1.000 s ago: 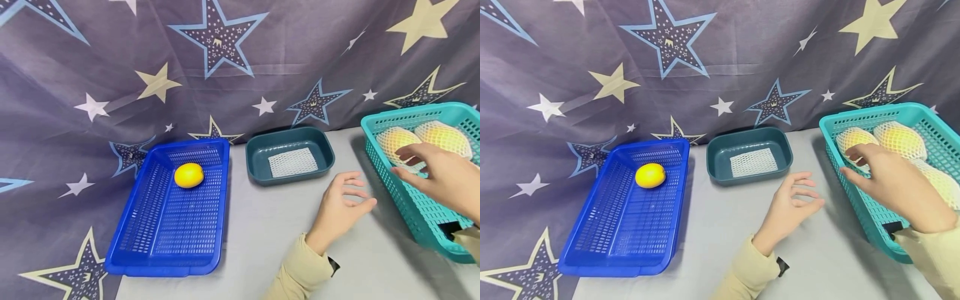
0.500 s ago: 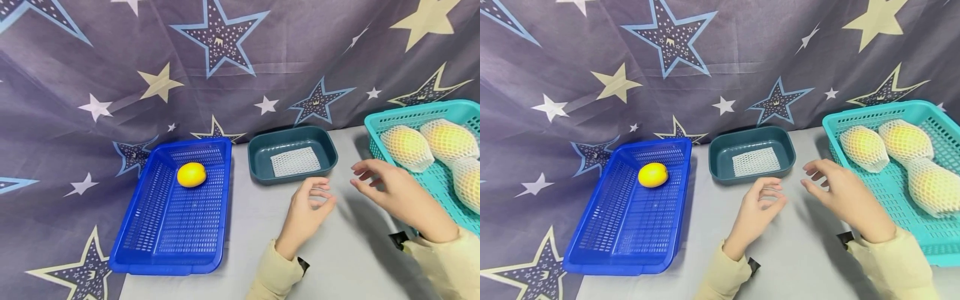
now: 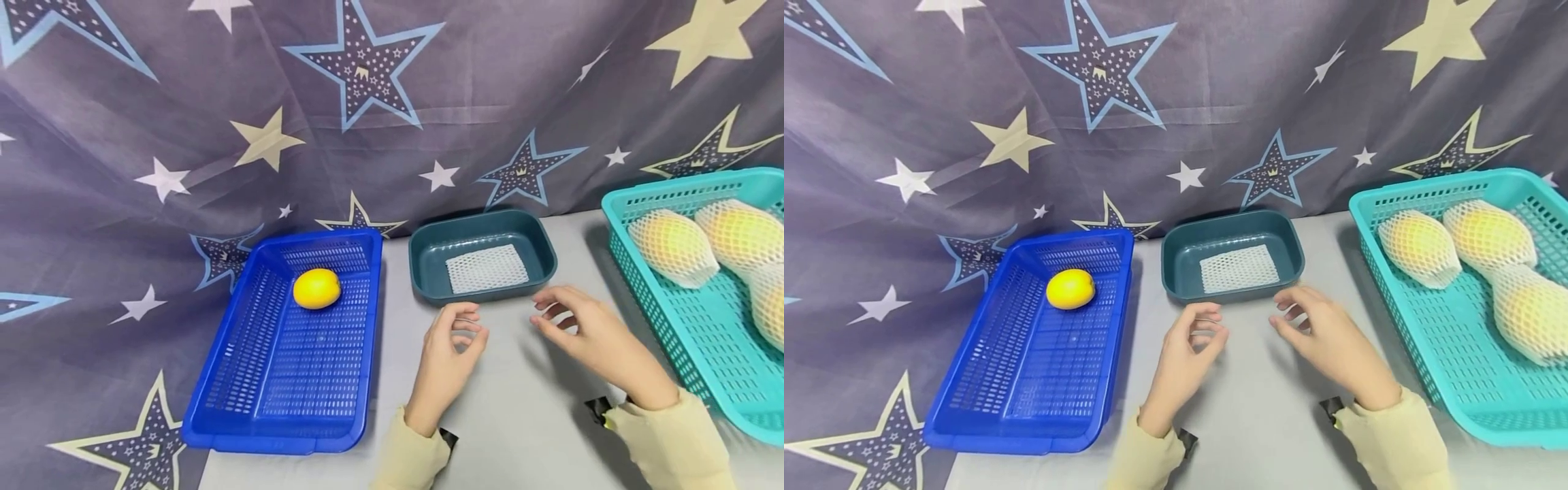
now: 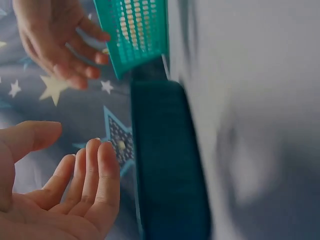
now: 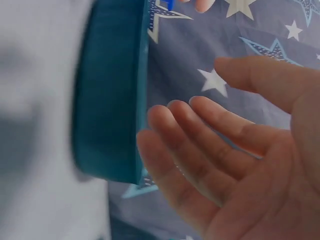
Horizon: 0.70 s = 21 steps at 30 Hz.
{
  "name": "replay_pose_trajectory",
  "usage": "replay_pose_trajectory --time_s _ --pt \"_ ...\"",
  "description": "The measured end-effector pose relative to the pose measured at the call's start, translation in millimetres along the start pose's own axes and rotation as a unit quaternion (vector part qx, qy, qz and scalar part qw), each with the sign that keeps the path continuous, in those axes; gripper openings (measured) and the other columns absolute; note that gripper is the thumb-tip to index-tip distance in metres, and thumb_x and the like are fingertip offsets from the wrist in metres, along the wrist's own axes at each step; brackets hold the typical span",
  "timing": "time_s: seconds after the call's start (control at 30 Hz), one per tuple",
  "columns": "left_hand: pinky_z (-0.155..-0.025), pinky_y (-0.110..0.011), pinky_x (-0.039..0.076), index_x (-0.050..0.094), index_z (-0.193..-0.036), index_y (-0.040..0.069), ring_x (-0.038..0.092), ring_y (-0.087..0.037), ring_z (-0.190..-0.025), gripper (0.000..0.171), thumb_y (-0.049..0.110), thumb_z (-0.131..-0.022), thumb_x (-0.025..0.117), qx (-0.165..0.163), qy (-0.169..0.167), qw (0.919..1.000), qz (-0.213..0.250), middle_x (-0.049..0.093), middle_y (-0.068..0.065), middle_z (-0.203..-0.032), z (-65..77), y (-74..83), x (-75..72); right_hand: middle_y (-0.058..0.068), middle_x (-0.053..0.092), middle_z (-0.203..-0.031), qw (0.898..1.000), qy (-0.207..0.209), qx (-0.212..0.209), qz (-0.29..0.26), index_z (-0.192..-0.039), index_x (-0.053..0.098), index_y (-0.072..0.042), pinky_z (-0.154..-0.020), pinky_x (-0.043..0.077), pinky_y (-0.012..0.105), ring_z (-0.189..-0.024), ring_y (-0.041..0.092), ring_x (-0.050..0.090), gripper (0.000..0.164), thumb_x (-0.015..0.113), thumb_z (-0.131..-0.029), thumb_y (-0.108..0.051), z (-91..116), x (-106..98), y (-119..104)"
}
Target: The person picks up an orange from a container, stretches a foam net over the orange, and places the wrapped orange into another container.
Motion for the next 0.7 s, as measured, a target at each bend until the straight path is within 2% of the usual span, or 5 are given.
replay_pose_trajectory --time_s 0.1,0.23,0.43,0.53,0.7 --pt "-0.081 -0.026 0.057 0.061 -0.122 0.017 0.065 -0.012 -0.097 0.030 0.017 -0.093 0.069 -0.011 0.004 0.9999 0.001 0.064 -0.007 -0.115 4.7 -10.9 -6.2 0.007 0.068 -0.100 1.000 -0.004 0.009 -0.007 -0.106 0.067 -0.005 -0.064 0.057 0.027 -0.082 0.014 0.066 0.019 0.074 -0.088 -0.007 4.4 12.4 4.9" --pt "-0.081 -0.027 0.057 0.061 -0.122 0.012 0.066 -0.013 -0.095 0.031 0.014 -0.092 0.070 -0.024 0.015 0.9996 -0.008 0.065 -0.009 -0.115 11.1 -23.1 -15.8 0.008 0.069 -0.101 0.999 -0.024 0.020 -0.016 -0.107 0.066 -0.004 -0.068 0.059 0.033 -0.084 0.017 0.067 0.019 0.072 -0.090 -0.010 3.7 28.0 5.9" --pt "-0.081 -0.026 0.057 0.061 -0.122 0.011 0.066 -0.012 -0.095 0.031 0.012 -0.092 0.070 -0.045 0.024 0.9980 -0.037 0.065 -0.012 -0.115 19.0 -29.5 -27.6 0.008 0.069 -0.102 0.998 -0.055 0.025 -0.027 -0.109 0.065 -0.003 -0.076 0.059 0.039 -0.087 0.018 0.067 0.021 0.071 -0.091 -0.010 -3.2 47.1 0.3" --pt "-0.080 -0.026 0.057 0.060 -0.122 0.011 0.067 -0.013 -0.094 0.031 0.012 -0.092 0.069 -0.042 0.023 0.9974 -0.053 0.064 -0.010 -0.114 21.5 -22.5 -32.6 0.007 0.069 -0.101 0.997 -0.064 0.021 -0.035 -0.109 0.065 -0.003 -0.078 0.058 0.041 -0.088 0.018 0.067 0.021 0.071 -0.091 -0.010 -9.4 57.2 -4.6" --pt "-0.081 -0.027 0.057 0.059 -0.124 0.012 0.066 -0.014 -0.096 0.032 0.012 -0.093 0.069 -0.031 0.004 0.9961 -0.082 0.062 -0.006 -0.116 23.2 6.3 -44.4 0.004 0.068 -0.099 0.994 -0.082 0.016 -0.072 -0.111 0.064 -0.003 -0.078 0.057 0.039 -0.087 0.016 0.066 0.021 0.070 -0.092 -0.012 -22.9 80.4 -13.3"
Point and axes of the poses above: each hand's wrist, its own z-axis away from the middle knuckle, its own x-axis out of the palm, y = z × x, the point moved 9 cm from there along -z, towards the middle knuckle
